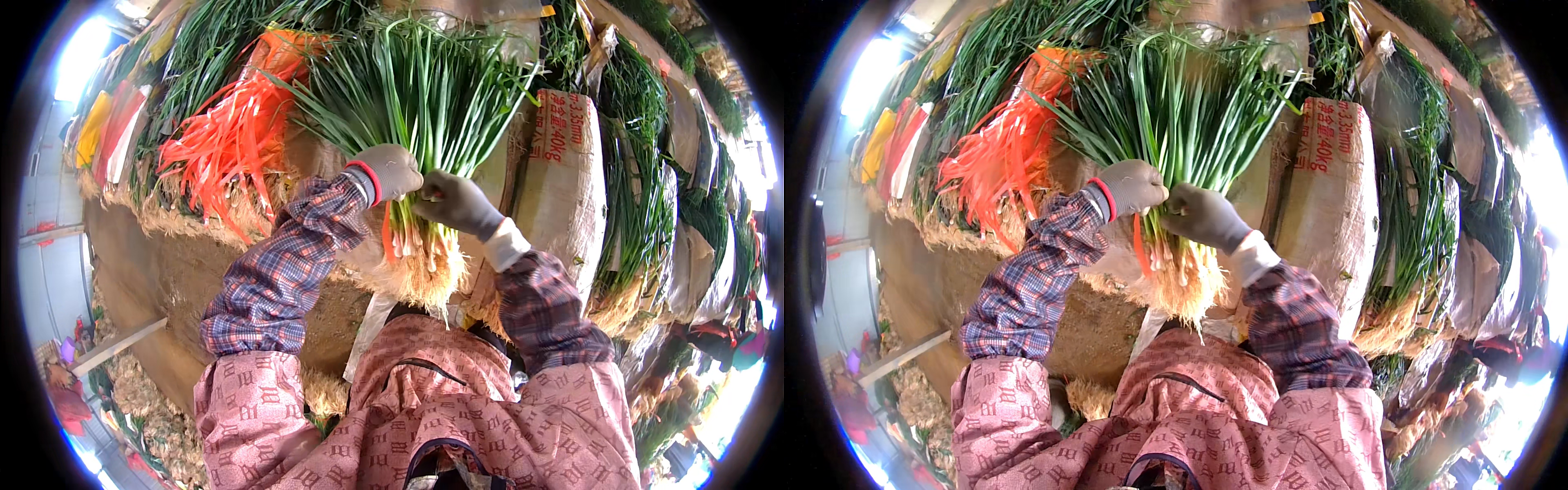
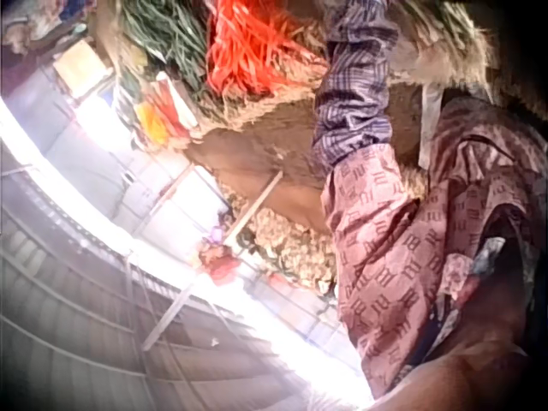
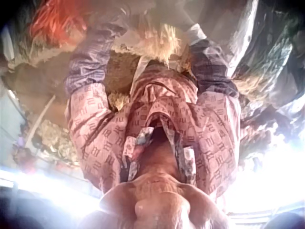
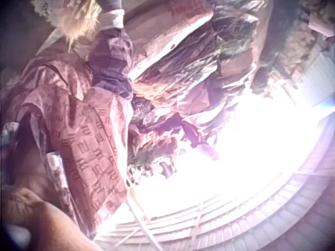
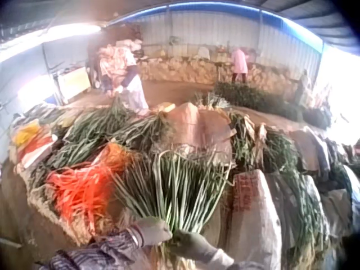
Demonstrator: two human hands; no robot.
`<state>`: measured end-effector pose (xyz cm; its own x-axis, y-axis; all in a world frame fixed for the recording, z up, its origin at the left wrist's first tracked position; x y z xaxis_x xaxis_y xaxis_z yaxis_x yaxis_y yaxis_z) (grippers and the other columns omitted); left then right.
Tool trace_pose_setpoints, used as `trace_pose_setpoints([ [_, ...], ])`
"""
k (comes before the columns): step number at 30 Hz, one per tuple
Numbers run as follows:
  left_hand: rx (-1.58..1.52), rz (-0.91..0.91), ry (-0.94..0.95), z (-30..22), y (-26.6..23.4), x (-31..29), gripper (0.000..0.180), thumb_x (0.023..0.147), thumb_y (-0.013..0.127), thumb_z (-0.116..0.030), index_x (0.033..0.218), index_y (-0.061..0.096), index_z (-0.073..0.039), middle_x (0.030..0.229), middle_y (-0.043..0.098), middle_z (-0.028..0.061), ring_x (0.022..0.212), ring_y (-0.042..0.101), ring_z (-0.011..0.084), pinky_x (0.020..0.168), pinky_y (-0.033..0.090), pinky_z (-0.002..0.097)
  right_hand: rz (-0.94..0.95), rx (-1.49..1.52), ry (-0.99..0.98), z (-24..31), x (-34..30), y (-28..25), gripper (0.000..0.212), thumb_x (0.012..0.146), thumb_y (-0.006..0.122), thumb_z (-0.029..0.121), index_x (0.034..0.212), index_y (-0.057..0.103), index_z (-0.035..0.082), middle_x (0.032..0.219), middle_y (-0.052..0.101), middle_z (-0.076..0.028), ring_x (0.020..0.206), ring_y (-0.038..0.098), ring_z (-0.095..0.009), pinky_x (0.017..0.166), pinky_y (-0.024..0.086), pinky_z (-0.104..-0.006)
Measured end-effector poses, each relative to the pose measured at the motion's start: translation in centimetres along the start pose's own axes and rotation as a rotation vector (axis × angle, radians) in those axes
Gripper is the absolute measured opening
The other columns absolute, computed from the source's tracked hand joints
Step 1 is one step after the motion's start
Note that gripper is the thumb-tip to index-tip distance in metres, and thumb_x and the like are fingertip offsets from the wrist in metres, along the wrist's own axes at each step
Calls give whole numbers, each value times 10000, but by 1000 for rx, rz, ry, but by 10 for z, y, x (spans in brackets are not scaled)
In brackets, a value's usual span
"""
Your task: The person cleans bunches of green produce by hand, stripping away outer leaves and tying them with red bands.
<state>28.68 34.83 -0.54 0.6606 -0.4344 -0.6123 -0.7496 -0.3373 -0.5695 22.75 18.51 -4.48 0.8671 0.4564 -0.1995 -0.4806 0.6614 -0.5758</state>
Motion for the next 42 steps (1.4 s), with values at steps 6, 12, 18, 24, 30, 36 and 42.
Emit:
trace_pose_setpoints([
  [6, 197, -223, 192, -39, 14, 3, 339, 780, 646, -370, 895, 699, -55, 795, 685, 147, 738, 676, 282, 708, 527, 420, -247, 45, 39, -37, 15, 30, 324, 830, 592, 401, 875, 683, 93, 826, 672, -196, 789, 643, -396, 715, 522, -431],
  [12, 306, -885, 62, -12, 76, -38, 1149, 703, 762, -546, 1497, 111, -31, 1364, 460, 247, 1106, 590, 347, 834, 531, 365, -265, 610, 162, -51, 2, 16, 278, 930, 572, 242, 1009, 681, -1, 674, 626, -35, 612, 568, -128, 572, 456, -306],
  [18, -642, -727, -96, 34, 156, 4, 950, 720, 809, -187, 1424, 197, -12, 1258, 525, 154, 1095, 586, 247, 909, 522, 331, -283, 712, 191, -55, -16, 9, 355, 942, 590, 319, 996, 692, -17, 778, 666, -49, 724, 581, -87, 670, 481, -244],
  [24, -772, -813, 77, 19, 174, -1, 731, 642, 878, -233, 1225, 519, 25, 1138, 626, 136, 1066, 606, 208, 928, 505, 325, -331, 774, 150, -48, -34, 9, 337, 927, 606, 250, 1010, 664, -71, 872, 693, -67, 809, 612, -110, 761, 491, -260],
  [30, -783, -668, 41, 39, 183, 3, 933, 698, 848, -187, 1376, 245, 28, 1052, 596, 104, 940, 575, 183, 776, 499, 300, -91, 786, 72, 22, -35, 1, 280, 926, 627, 232, 939, 670, -44, 752, 630, -25, 726, 549, -87, 680, 477, -260],
  [36, -922, -546, -61, -62, 198, -22, 826, 766, 811, -223, 1336, 288, 65, 934, 641, 79, 767, 621, 160, 647, 519, 297, -94, 777, 13, 21, -92, -61, 310, 946, 613, 264, 872, 644, -36, 709, 562, 15, 652, 486, -47, 597, 409, -217],
  [42, -946, -463, -164, -147, 237, -36, 863, 734, 818, -287, 1292, 260, 63, 1083, 585, 150, 876, 619, 196, 714, 524, 308, -149, 818, 115, 20, -169, -122, 298, 947, 595, 240, 904, 642, -50, 692, 572, 3, 638, 499, -50, 595, 412, -209],
])
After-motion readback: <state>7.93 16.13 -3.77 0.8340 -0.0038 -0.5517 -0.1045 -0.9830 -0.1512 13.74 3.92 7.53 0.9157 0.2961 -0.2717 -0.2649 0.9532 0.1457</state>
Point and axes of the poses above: each hand's wrist, its own x-axis towards the middle knuckle, its own y-axis out of the palm, z = x × y, the point moved 2 cm from there along x, towards the middle knuckle
